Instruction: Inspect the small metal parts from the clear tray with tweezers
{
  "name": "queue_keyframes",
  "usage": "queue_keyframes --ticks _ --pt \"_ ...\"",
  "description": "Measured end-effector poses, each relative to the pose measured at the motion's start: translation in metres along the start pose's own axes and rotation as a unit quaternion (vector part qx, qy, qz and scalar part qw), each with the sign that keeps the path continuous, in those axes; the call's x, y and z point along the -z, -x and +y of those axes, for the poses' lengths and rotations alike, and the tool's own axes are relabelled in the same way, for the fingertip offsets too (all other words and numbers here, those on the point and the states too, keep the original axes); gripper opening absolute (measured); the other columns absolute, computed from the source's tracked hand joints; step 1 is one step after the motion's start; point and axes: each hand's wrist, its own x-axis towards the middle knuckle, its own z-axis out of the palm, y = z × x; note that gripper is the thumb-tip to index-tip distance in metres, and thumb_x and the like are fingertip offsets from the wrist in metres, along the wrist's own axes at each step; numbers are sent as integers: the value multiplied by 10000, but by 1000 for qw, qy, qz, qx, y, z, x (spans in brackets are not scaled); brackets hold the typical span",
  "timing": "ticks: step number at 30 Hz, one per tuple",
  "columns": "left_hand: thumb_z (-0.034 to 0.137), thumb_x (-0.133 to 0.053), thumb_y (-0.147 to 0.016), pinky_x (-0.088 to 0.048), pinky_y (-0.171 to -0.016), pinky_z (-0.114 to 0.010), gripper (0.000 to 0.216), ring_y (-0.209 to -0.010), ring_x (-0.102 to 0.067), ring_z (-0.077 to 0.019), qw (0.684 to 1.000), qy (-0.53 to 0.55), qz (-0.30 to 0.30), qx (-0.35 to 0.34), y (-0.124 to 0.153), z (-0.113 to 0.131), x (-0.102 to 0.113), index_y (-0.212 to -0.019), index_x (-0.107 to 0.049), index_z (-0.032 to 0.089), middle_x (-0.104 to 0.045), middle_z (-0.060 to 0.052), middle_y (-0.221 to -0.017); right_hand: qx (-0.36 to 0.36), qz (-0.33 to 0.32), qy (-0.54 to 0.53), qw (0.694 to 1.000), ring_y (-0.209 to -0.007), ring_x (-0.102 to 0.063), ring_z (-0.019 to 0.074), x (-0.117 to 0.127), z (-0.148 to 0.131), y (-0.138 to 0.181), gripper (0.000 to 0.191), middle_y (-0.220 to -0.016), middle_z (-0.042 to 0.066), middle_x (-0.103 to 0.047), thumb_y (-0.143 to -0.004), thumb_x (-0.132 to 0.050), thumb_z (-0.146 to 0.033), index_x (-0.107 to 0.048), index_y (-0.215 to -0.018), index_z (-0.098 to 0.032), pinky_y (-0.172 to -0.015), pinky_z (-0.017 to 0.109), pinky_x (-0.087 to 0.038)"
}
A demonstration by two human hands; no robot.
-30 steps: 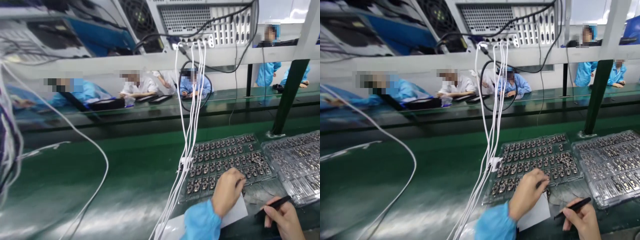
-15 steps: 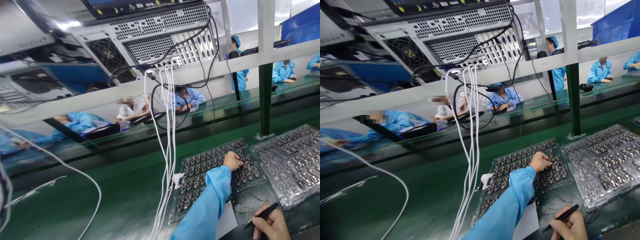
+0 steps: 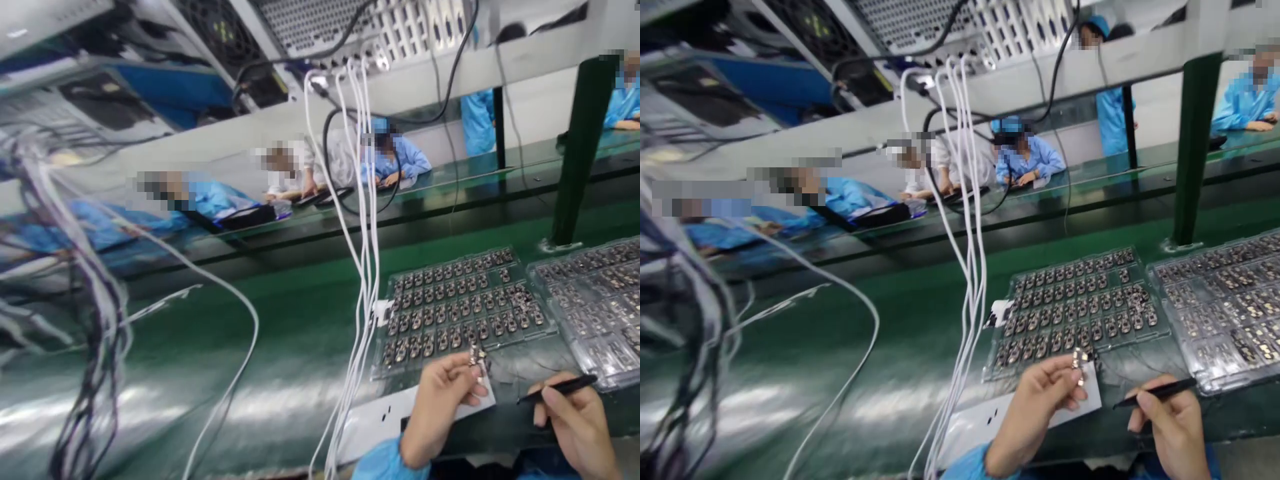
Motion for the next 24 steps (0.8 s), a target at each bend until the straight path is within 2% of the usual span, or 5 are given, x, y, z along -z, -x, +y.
queue_keyframes --ticks 3,6,12,18,24 --pt "424 -823 -522 -487 -528 -211 508 -618 -639 -165 996 52 -6 69 9 -36 2 -854 -634 89 -650 -62 -661 2 -18 16 1000 -469 -590 140 -9 -1 -4 157 -705 56 -709 -671 -767 -301 -678 -724 -183 -492 256 -500" --pt "408 -827 -506 -500 -560 -218 512 -658 -653 -179 994 70 -14 87 9 -51 4 -862 -649 85 -669 -85 -728 -18 -31 86 996 -472 -598 150 -17 8 -11 182 -575 44 -673 -700 -747 -319 -663 -725 -160 -479 244 -489" --pt "299 -770 -576 -500 -573 -221 362 -670 -661 -180 994 62 -28 81 8 -49 5 -844 -643 93 -661 -69 -720 -25 -63 215 974 -482 -615 164 -18 20 -20 223 -533 33 -666 -731 -722 -341 -624 -760 -143 -492 255 -506" --pt "278 -784 -543 -500 -554 -221 369 -652 -666 -189 993 80 -9 84 7 -51 3 -820 -606 111 -639 -31 -668 -26 -73 260 962 -471 -615 152 -21 15 -17 221 -526 27 -669 -746 -707 -351 -617 -751 -149 -477 234 -509" --pt "315 -806 -534 -501 -547 -221 399 -648 -667 -190 994 74 -11 84 6 -52 3 -810 -602 112 -652 -41 -680 -30 -76 272 959 -457 -616 164 -23 13 -18 236 -511 30 -662 -736 -707 -370 -623 -724 -151 -464 250 -516"
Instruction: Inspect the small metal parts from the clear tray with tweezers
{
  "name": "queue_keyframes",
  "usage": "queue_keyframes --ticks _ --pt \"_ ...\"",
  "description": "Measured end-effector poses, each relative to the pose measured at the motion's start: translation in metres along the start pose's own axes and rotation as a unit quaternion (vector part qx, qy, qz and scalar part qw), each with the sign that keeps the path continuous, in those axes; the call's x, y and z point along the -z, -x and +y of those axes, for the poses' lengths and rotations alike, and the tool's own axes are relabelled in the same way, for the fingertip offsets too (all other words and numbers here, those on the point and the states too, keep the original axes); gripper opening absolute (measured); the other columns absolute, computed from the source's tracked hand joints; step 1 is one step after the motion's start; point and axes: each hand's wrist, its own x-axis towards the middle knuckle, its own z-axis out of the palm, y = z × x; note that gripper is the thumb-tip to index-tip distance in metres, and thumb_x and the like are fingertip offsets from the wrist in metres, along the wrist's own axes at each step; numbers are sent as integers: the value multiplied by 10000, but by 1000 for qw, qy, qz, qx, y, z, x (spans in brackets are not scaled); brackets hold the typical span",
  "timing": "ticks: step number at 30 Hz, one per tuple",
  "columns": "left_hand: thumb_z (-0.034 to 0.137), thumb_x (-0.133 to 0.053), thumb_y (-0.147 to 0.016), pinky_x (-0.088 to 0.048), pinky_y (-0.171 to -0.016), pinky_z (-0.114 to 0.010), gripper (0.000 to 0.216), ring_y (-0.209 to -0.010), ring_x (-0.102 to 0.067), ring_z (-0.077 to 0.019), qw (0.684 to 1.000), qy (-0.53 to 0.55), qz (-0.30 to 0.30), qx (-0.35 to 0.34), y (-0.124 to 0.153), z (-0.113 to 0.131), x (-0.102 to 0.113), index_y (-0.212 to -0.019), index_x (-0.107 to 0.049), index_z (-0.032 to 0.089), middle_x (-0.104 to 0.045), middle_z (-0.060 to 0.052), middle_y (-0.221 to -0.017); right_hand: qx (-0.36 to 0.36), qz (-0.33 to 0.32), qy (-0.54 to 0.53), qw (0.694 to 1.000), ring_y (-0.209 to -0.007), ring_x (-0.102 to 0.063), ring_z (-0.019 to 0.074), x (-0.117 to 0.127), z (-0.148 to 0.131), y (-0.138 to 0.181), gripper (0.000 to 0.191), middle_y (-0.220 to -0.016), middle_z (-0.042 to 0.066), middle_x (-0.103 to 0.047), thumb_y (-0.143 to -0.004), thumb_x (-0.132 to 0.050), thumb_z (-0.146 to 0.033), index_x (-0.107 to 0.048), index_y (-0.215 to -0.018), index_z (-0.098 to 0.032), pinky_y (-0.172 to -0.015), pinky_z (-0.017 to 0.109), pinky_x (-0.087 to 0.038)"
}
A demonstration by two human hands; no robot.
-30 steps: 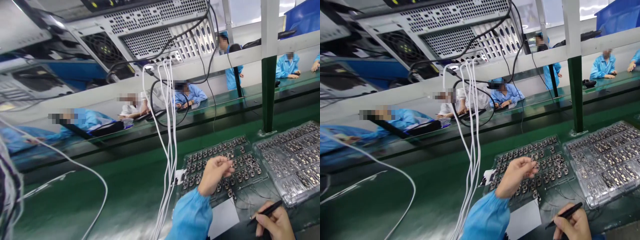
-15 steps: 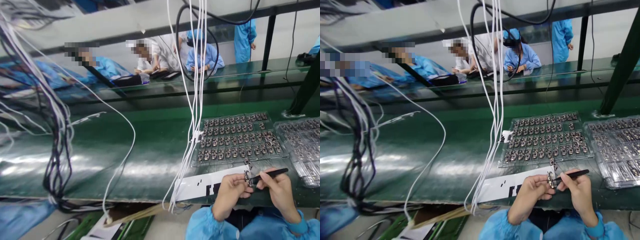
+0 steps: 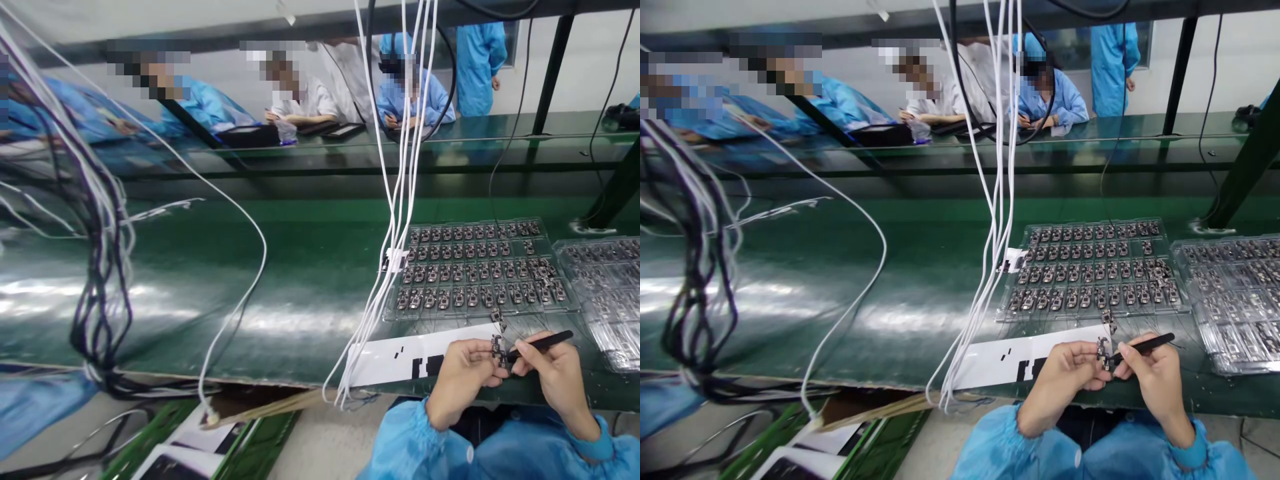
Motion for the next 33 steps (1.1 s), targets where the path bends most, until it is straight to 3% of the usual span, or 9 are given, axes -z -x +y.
queue_keyframes --ticks 14,25,33 --pt "168 -680 -541 -502 -541 -222 293 -633 -661 -185 1000 -17 2 1 0 4 -3 -804 -563 111 -654 -38 -640 8 -2 18 1000 -463 -619 158 -1 -4 0 245 -516 34 -669 -732 -705 -384 -620 -720 -155 -474 235 -517" --pt "163 -663 -547 -496 -545 -215 220 -590 -651 -164 999 -26 17 -8 3 6 -6 -741 -567 117 -648 -35 -583 37 3 35 999 -473 -621 163 -5 -6 3 214 -519 28 -668 -744 -692 -364 -619 -702 -168 -492 241 -524" --pt "238 -697 -544 -497 -534 -222 286 -574 -651 -173 1000 -9 24 -2 3 5 -5 -754 -547 113 -646 -39 -569 94 29 44 994 -512 -647 188 5 8 5 170 -576 50 -688 -757 -681 -318 -669 -782 -151 -503 260 -537"
